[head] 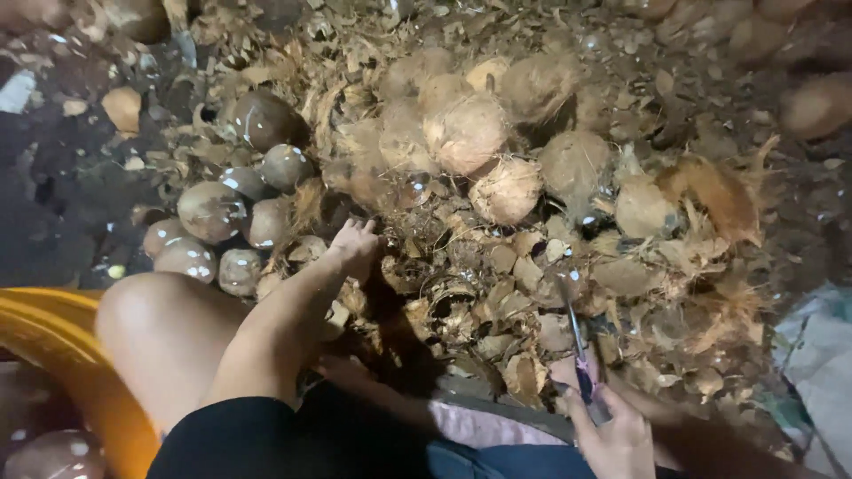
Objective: Using a curved knife to shave off the remaining fibrous husk from coconut shells.
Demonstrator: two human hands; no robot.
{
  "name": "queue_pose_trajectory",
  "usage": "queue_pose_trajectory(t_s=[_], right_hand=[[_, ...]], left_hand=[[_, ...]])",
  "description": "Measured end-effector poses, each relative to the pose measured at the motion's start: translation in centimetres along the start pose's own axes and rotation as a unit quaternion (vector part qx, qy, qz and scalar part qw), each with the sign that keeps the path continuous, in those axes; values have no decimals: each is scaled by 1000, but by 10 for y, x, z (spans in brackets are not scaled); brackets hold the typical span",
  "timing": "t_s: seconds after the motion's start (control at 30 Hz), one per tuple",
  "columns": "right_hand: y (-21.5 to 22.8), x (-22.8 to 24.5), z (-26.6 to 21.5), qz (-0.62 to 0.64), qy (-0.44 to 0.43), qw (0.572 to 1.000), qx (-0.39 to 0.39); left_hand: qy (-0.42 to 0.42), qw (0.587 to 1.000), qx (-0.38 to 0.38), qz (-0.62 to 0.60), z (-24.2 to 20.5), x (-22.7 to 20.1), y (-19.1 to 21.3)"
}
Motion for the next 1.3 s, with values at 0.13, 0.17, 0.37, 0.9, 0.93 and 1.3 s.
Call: queue_pose_trajectory(t_s=[0.13,0.17,0.37,0.9,0.93,1.3], right_hand=[[9,7,8,48,85,988,-116],[5,10,7,67,36,997,-34],[-16,38,-6,152,217,961,82],[24,183,-208,266,818,508,54],[-41,194,-147,119,716,685,66],[-28,195,-161,148,614,740,233]], left_hand=[[112,973,-24,-200,-61,32,56],[150,951,9,-270,-82,37,69],[110,718,-140,-673,-194,50,152],[181,355,-203,-894,-166,-48,64],[164,343,-245,-892,-166,-40,66],[118,362,-266,-885,-142,-30,53]])
Point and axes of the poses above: each hand's wrist, its own z-axis towards the middle knuckle, its own y-axis out of the back of the hand, x = y × z, the point moved 9 cm from there along z, towards the middle knuckle, and after that the axes turned 5 degrees about -y, right-handed, at the moved point
